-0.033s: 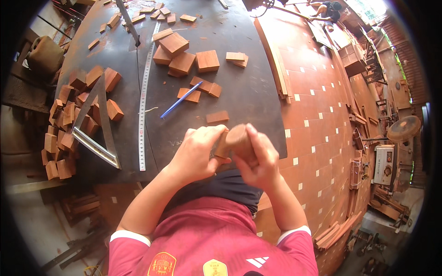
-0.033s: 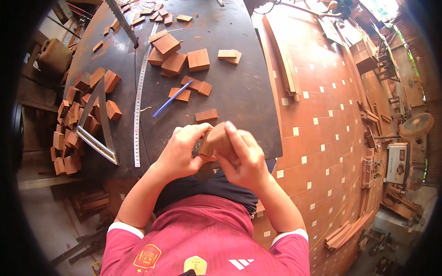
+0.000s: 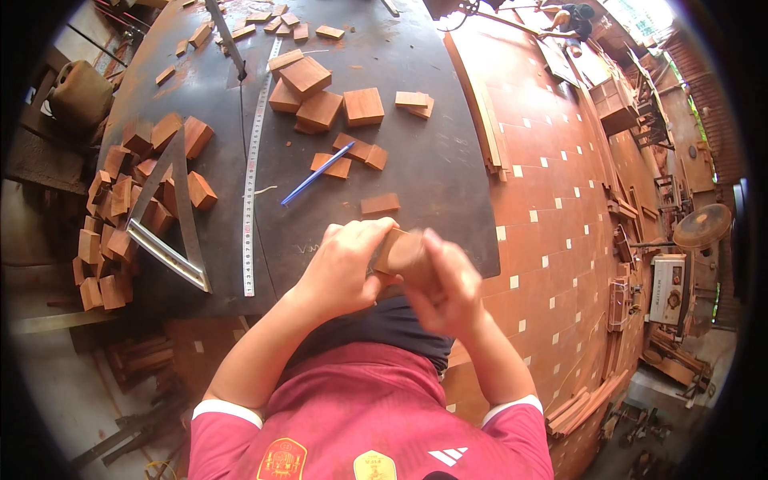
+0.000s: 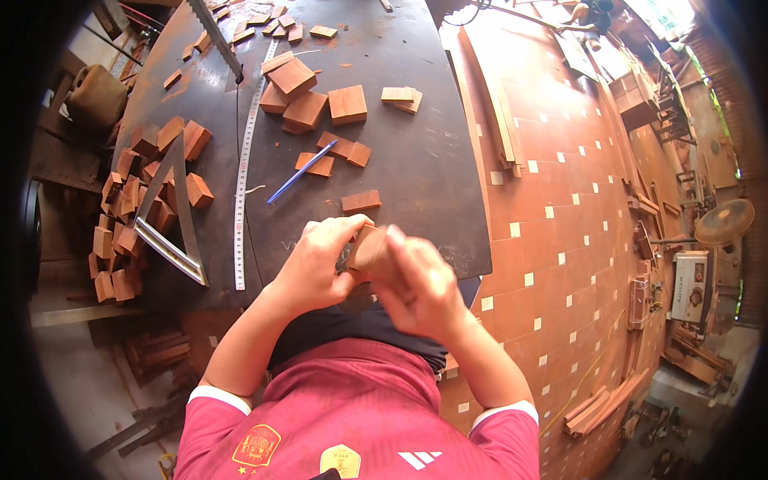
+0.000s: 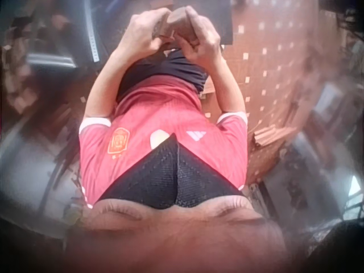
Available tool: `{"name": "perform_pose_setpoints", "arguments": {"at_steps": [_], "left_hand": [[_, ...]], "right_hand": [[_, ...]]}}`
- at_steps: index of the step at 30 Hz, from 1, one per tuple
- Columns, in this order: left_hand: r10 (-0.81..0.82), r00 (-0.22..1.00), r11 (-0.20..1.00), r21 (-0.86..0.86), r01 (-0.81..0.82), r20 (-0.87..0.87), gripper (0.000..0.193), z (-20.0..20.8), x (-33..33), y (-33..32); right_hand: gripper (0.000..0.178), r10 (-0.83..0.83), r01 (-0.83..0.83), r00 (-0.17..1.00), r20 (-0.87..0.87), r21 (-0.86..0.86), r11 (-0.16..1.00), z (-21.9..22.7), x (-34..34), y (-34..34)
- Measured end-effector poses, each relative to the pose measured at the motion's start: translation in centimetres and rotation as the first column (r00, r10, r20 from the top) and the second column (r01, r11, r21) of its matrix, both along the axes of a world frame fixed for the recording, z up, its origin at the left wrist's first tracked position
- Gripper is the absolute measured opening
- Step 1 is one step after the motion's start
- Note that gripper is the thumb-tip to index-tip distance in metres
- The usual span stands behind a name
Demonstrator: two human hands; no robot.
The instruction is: The person smooths small rectangular wooden blocks by rubbing them against a cylindrical sanding block. They handle the blocks one at a time, rotating them to sand different faces, and place the finished pieces back on the workbench.
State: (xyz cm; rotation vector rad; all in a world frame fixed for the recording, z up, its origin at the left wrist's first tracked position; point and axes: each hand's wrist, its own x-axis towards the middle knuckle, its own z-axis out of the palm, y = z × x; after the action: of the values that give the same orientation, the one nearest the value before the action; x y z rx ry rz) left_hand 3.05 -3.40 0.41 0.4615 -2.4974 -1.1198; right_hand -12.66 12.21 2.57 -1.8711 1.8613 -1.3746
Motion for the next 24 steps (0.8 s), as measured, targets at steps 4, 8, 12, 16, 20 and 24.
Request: {"name": "perform_pose_setpoints", "arguments": {"at_steps": [4, 8, 12, 16, 20, 24], "left_hand": [[-0.011, 1.000, 1.000, 0.005, 0.011, -0.012, 0.062, -0.2, -0.2, -0.2], [0.014, 1.000, 1.000, -0.006, -0.014, 0.007, 0.064, -0.3, -0.1, -0.5], [-0.007, 1.000, 1.000, -0.017, 0.007, -0.002, 0.064, 0.0, -0.2, -0.3], [0.001, 1.000, 1.000, -0.029, -0.001, -0.003, 0.065, -0.3, -0.2, -0.3], [-0.017, 1.000, 0.999, 0.029, 0.016, 0.019, 0.070, 0.3, -0.4, -0.3], [-0.022, 1.000, 1.000, 0.006, 0.022, -0.002, 0.070, 0.0, -0.2, -0.4]], "right_hand": [[0.081, 0.165, -0.164, 0.986, -0.016, 0.037, 0.986, -0.5, 0.2, 1.5], [0.079, 0.160, -0.162, 0.986, 0.045, 0.028, 0.986, 0.3, 0.0, 0.4], [0.076, -0.008, 0.009, 0.994, 0.105, -0.006, 1.000, -0.7, -0.6, 0.8], [0.076, 0.042, -0.042, 0.998, -0.043, 0.006, 0.999, -0.3, -1.2, 0.3], [0.076, 0.060, -0.061, 0.991, -0.121, -0.008, 0.998, -0.5, -2.8, -0.3], [0.075, 0.133, -0.133, 0.987, -0.088, 0.007, 0.991, -0.2, -2.0, 0.0]]}}
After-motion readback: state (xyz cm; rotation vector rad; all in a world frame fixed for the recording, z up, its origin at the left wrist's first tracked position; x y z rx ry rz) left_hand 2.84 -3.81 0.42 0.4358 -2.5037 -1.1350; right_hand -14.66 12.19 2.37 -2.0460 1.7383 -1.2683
